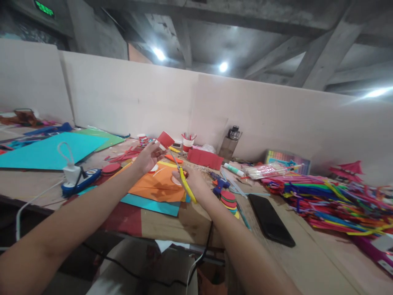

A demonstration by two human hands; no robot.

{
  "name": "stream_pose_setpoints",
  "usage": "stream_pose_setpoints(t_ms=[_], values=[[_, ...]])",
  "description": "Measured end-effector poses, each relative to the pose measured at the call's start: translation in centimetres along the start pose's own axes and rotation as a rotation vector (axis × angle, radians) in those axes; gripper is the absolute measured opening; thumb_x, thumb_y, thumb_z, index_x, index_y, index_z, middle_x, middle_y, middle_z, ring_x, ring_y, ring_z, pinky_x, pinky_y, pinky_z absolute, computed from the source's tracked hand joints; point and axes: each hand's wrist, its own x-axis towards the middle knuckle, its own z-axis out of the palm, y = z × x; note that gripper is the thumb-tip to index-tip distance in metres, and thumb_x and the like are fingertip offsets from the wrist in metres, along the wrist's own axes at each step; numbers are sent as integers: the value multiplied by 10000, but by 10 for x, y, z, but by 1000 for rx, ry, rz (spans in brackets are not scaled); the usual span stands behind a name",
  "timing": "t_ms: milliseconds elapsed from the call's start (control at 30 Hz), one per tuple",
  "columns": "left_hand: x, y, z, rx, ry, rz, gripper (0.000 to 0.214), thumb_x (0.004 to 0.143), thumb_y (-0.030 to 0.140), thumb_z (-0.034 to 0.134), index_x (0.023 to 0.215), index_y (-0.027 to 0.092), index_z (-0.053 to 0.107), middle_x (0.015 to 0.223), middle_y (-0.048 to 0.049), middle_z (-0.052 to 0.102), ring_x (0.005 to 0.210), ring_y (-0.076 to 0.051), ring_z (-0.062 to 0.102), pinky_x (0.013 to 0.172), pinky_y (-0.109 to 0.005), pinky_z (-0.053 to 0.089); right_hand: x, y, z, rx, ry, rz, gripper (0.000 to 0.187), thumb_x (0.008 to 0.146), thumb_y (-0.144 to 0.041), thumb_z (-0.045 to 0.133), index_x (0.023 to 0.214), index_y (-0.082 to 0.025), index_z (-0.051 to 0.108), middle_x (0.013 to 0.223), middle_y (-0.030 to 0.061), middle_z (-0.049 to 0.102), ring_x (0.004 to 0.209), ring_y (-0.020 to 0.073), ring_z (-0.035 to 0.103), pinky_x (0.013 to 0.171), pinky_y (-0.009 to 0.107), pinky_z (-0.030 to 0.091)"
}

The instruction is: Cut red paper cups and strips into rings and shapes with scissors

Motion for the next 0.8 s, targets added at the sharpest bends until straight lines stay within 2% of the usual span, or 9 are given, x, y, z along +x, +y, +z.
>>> stream_pose_setpoints(t_ms=[133, 300, 600, 800], values=[[0, 4, -5, -6, 23, 10, 391, 632, 326, 814, 895, 197, 554, 772, 29, 672, 679, -119, 688, 532, -182, 438, 9, -10, 10, 10, -55, 28, 433, 879, -607, 492, 846, -185, 582, 692, -2, 591, 537, 117, 517, 490, 222, 343], [0, 1, -6, 29, 36, 16, 379, 644, 339, 802, 891, 196, 554, 716, 36, 653, 660, -114, 680, 520, -176, 423, 8, -12, 19, -8, -56, 61, 451, 880, -621, 481, 894, -186, 601, 661, -9, 581, 550, 125, 527, 501, 223, 347], [-8, -4, -1, 66, -17, 21, 321, 682, 356, 781, 826, 177, 558, 690, 21, 636, 676, -125, 685, 533, -189, 426, -5, -6, 9, 17, -60, 54, 424, 874, -605, 501, 811, -194, 586, 593, -19, 547, 555, 133, 541, 513, 229, 352], [-13, -3, 4, 82, 6, 34, 292, 699, 335, 768, 855, 176, 579, 752, 7, 659, 645, -111, 662, 549, -203, 436, -6, -1, 6, 45, -66, 35, 435, 860, -615, 513, 816, -190, 598, 615, -14, 563, 553, 128, 532, 491, 225, 334]])
